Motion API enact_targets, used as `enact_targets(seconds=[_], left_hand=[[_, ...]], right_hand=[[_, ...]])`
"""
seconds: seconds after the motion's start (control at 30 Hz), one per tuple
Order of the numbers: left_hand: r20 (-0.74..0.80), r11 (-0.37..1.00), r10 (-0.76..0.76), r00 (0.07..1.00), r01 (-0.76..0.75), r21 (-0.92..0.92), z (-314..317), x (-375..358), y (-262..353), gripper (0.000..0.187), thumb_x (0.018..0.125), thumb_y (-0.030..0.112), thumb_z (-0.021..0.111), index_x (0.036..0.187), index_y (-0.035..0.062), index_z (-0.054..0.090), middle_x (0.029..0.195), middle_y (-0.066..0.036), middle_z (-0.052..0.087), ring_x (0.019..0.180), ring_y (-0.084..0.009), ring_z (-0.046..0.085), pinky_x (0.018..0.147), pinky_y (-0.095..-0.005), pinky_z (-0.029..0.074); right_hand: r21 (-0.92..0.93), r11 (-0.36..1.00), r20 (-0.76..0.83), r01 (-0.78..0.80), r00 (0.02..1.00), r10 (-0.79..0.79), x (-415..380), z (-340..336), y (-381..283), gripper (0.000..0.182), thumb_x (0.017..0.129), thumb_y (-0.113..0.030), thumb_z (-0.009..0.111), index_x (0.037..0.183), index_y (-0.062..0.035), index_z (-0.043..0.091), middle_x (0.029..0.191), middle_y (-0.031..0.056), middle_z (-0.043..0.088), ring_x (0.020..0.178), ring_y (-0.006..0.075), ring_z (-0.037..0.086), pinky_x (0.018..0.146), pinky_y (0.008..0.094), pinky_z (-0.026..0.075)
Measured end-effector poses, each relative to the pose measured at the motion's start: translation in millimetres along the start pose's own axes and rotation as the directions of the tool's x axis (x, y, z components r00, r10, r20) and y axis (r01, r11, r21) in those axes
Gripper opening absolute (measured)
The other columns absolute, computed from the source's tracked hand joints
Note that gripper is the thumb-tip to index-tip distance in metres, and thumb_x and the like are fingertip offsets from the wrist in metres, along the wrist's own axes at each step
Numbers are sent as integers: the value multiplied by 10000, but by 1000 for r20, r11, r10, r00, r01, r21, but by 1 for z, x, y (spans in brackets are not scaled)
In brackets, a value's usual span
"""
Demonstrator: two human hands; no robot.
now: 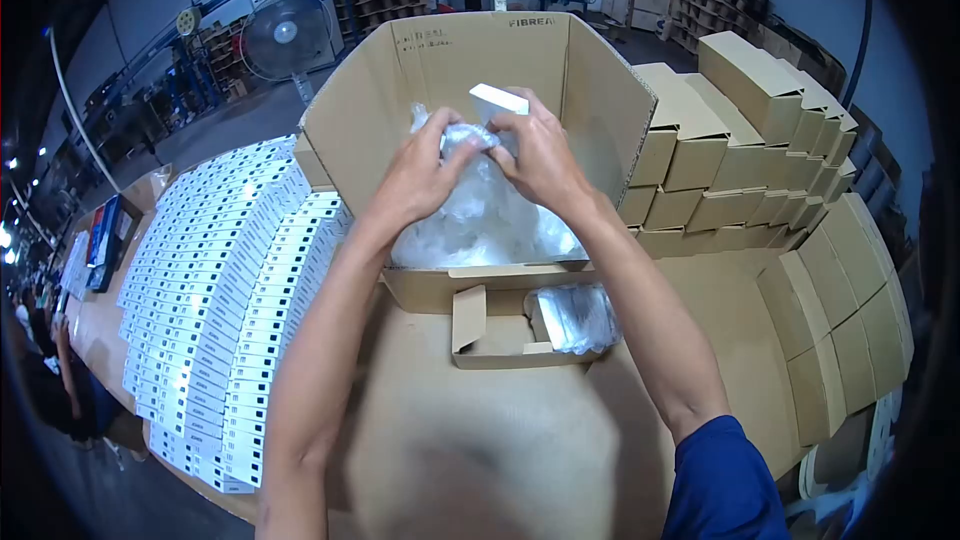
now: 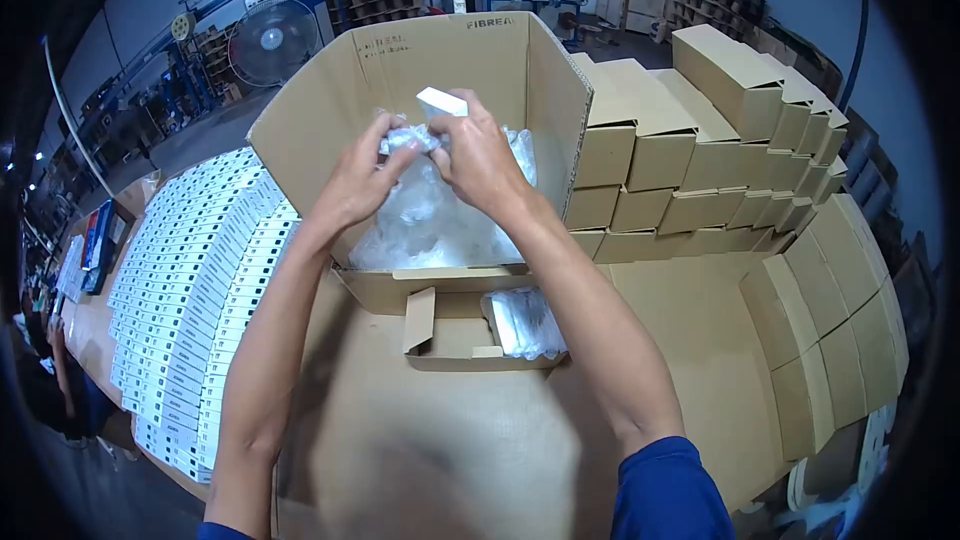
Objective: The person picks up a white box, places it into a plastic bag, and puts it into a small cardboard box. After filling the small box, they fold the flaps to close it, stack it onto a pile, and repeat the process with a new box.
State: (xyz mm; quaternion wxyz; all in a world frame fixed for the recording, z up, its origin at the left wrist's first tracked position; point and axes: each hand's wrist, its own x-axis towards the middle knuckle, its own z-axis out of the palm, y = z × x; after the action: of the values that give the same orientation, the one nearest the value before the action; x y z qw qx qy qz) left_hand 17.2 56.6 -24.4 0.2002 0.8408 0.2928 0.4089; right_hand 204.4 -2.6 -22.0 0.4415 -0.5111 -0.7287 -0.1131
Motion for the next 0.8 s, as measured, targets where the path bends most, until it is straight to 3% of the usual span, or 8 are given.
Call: enact_targets(seconds=[0.1,0.27,0.37,0.5,0.53,0.63,0.73,0.8], left_hand=[[60,925,-198,978,207,-318,13,-11,-4,383,964,191,717,1259,2,562,1083,-166,668,893,-256,707,793,-387,561],[-131,971,-96,987,122,204,24,-9,-41,371,817,120,731,1150,-32,668,1001,-269,717,996,-435,705,925,-472,549],[-191,949,-104,976,155,273,31,-5,-40,355,819,6,653,1166,-70,662,1024,-317,702,1030,-474,677,958,-488,531],[-124,873,-298,946,323,365,34,-5,-44,662,814,40,607,1448,-86,462,1363,-299,590,1281,-442,561,1112,-482,436],[-118,918,-275,954,297,265,31,-7,-40,771,835,113,628,1531,-69,351,1445,-318,505,1368,-442,484,1159,-500,377],[-241,965,-258,936,236,-115,14,-16,-3,774,865,131,631,1547,-88,337,1418,-319,551,1362,-419,522,1151,-422,412],[-164,751,-458,874,282,-597,13,-55,43,570,974,302,673,1389,-50,503,1217,-156,651,1113,-240,640,981,-333,508],[-59,573,-513,856,290,-767,20,-83,80,464,1022,342,653,1274,-34,551,1103,-95,667,984,-161,641,882,-283,521]], right_hand=[[78,993,-29,-92,995,95,1,6,6,188,858,-87,735,987,49,752,1249,288,620,1158,455,615,1031,466,487],[68,963,-55,-261,963,265,-6,7,22,242,923,-206,696,883,20,773,939,263,689,1033,408,638,945,474,493],[10,939,-52,-344,937,344,-6,-2,19,237,967,-244,685,963,-29,784,1034,206,696,1007,363,680,880,429,522],[111,905,-156,-411,892,424,1,-16,21,282,969,-275,704,925,-4,769,881,137,687,820,245,664,791,395,516],[132,890,-133,-436,882,452,3,-20,16,325,1002,-287,676,937,21,758,773,89,652,760,177,620,748,364,505],[370,825,-108,-426,863,494,-6,-26,4,328,1002,-291,655,921,2,780,690,127,650,688,220,624,710,384,505],[601,657,-82,-456,782,618,-30,-37,-42,345,1030,-267,631,931,32,769,615,45,576,599,101,494,594,320,431],[563,733,-200,-381,798,569,-58,-33,-70,334,1037,-240,624,919,47,749,593,16,529,601,88,426,570,300,355]])
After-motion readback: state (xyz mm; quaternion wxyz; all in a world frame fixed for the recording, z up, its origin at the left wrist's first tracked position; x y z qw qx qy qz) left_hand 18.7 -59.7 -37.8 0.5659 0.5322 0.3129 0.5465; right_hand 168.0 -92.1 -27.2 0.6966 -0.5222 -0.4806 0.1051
